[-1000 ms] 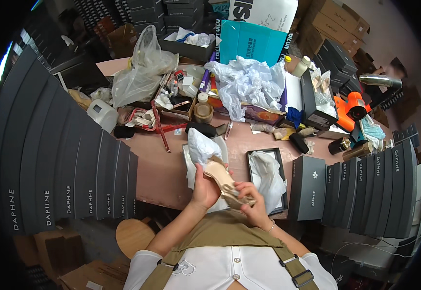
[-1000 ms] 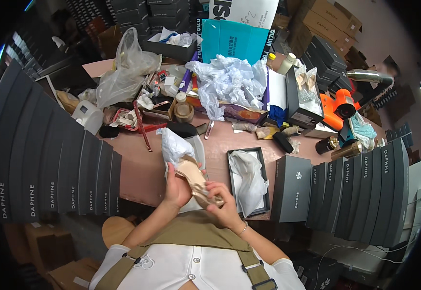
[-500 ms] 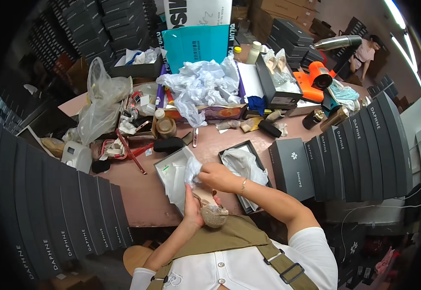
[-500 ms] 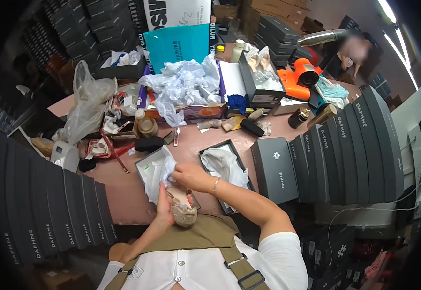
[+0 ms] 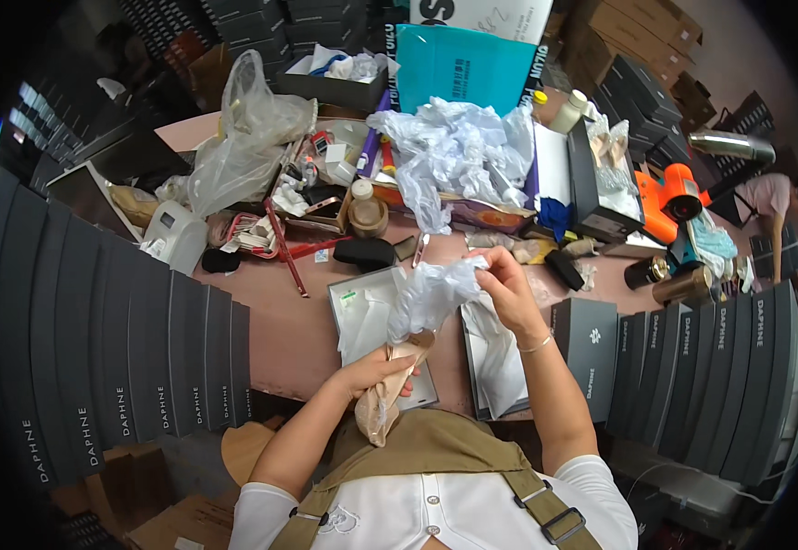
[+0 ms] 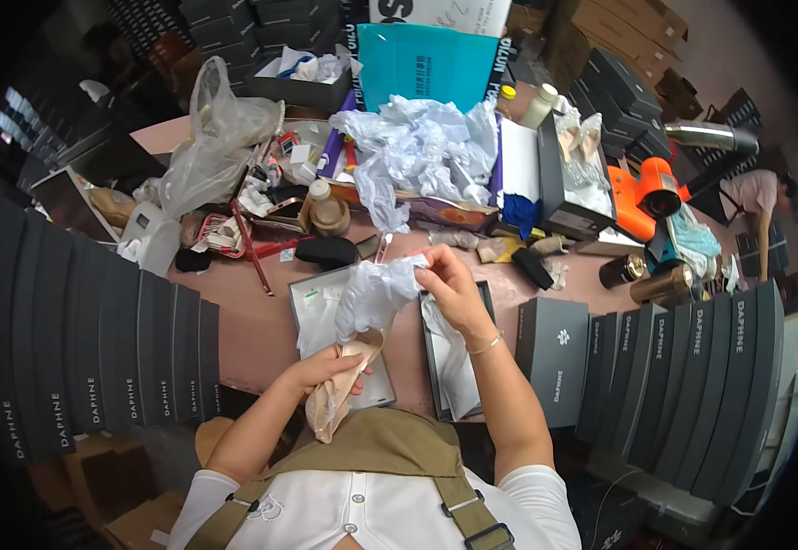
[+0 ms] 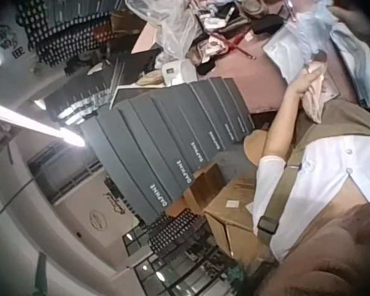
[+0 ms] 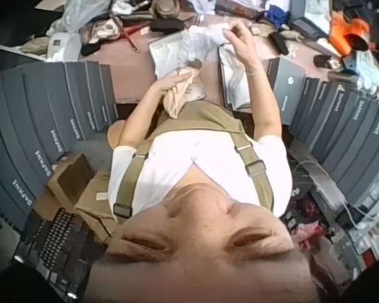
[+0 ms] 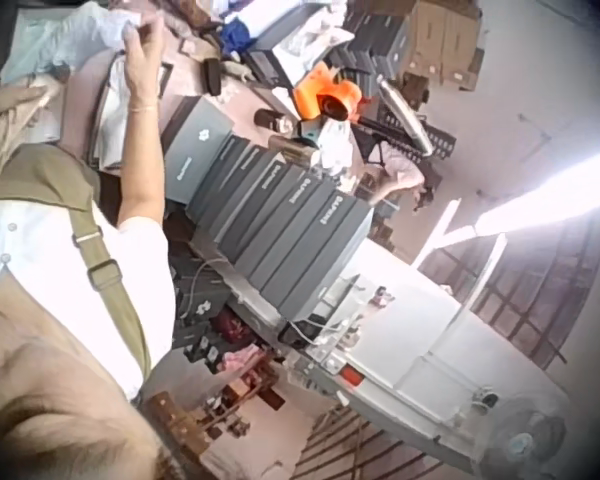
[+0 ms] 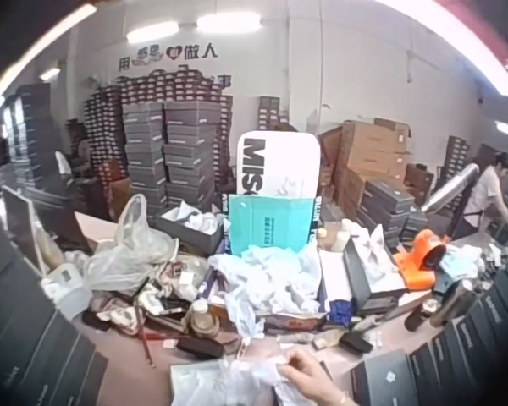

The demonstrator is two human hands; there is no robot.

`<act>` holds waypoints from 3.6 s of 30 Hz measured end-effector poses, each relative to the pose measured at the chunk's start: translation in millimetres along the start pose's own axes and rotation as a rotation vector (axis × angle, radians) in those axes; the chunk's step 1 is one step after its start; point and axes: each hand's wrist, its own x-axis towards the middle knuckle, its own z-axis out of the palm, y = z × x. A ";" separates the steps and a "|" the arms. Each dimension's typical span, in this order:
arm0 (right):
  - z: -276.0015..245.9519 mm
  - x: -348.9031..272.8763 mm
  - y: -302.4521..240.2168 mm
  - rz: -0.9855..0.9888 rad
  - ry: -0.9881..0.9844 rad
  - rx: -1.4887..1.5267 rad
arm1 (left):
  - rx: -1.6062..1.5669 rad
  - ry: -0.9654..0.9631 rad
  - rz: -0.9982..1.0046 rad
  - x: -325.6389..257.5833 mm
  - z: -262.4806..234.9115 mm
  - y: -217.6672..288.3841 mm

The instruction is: Packing pairs of high-heeled shoes into boxes, including wrapping them in protective paper and adding foam supports.

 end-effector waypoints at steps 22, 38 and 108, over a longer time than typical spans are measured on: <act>74.5 88.8 -6.4 -0.025 -1.118 -0.302 | 0.167 -0.080 0.339 28.4 -37.0 -0.5; 56.5 86.6 -43.9 0.190 -0.892 0.342 | 0.008 -0.209 0.117 64.0 -59.0 -62.7; 124.0 -125.6 60.3 0.143 0.092 -0.849 | -0.146 0.076 0.220 46.2 17.6 10.8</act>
